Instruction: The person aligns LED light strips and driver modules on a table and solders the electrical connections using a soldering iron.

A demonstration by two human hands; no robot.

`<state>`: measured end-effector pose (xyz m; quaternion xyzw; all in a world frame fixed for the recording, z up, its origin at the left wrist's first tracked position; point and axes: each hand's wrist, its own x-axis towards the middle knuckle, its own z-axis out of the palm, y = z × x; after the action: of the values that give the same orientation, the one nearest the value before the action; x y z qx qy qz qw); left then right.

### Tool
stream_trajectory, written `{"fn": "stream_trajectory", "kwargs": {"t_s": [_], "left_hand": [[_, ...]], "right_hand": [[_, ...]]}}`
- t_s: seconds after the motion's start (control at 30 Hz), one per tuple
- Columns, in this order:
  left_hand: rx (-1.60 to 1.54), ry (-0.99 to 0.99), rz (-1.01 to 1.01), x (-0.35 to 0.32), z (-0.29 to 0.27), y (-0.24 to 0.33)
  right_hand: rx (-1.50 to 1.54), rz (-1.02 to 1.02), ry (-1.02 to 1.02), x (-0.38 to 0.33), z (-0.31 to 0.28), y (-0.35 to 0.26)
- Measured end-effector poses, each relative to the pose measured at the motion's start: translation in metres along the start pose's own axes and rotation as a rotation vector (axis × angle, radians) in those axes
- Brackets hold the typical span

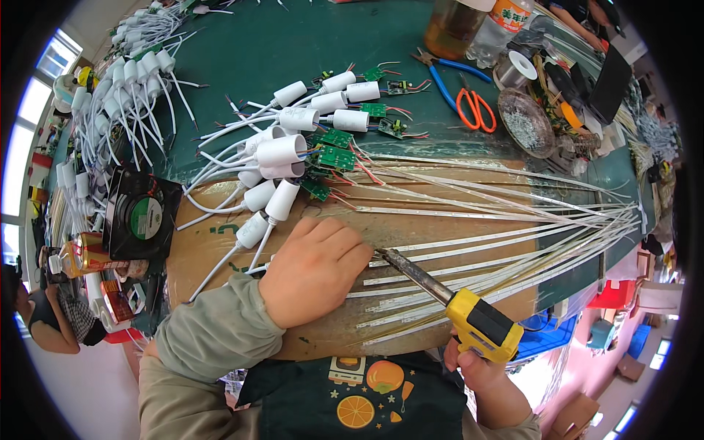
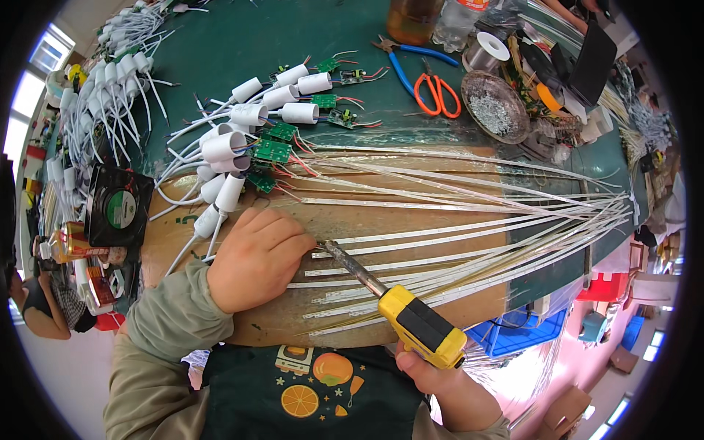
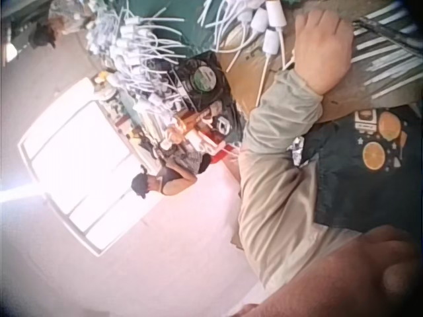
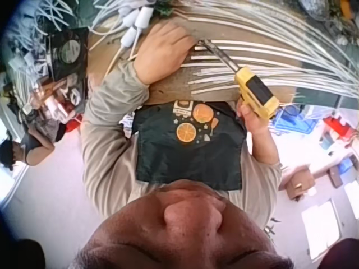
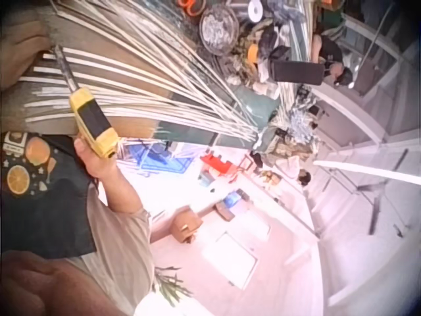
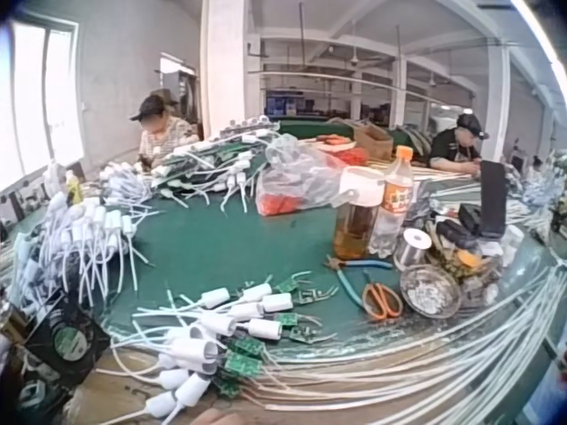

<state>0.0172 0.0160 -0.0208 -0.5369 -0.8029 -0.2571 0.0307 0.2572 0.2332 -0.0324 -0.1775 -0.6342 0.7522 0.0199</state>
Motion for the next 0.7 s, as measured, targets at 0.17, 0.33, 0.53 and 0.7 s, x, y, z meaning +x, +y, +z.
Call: {"fn": "stream_trajectory", "kwargs": {"t_s": [0.17,0.33,0.53,0.7], "left_hand": [[0.008,-0.003,-0.001,-0.002,0.0,-0.001],[0.007,-0.004,0.002,0.0,0.0,0.0],[0.012,-0.007,-0.002,0.0,0.0,-0.001],[-0.009,-0.005,-0.004,0.003,-0.002,0.001]], "right_hand": [[0.01,0.027,-0.014,0.0,0.001,0.001],[0.002,0.029,0.02,0.001,0.004,-0.001],[0.062,0.001,-0.05,0.005,0.001,-0.013],[0.118,-0.1,0.162,0.007,-0.013,-0.01]]}}
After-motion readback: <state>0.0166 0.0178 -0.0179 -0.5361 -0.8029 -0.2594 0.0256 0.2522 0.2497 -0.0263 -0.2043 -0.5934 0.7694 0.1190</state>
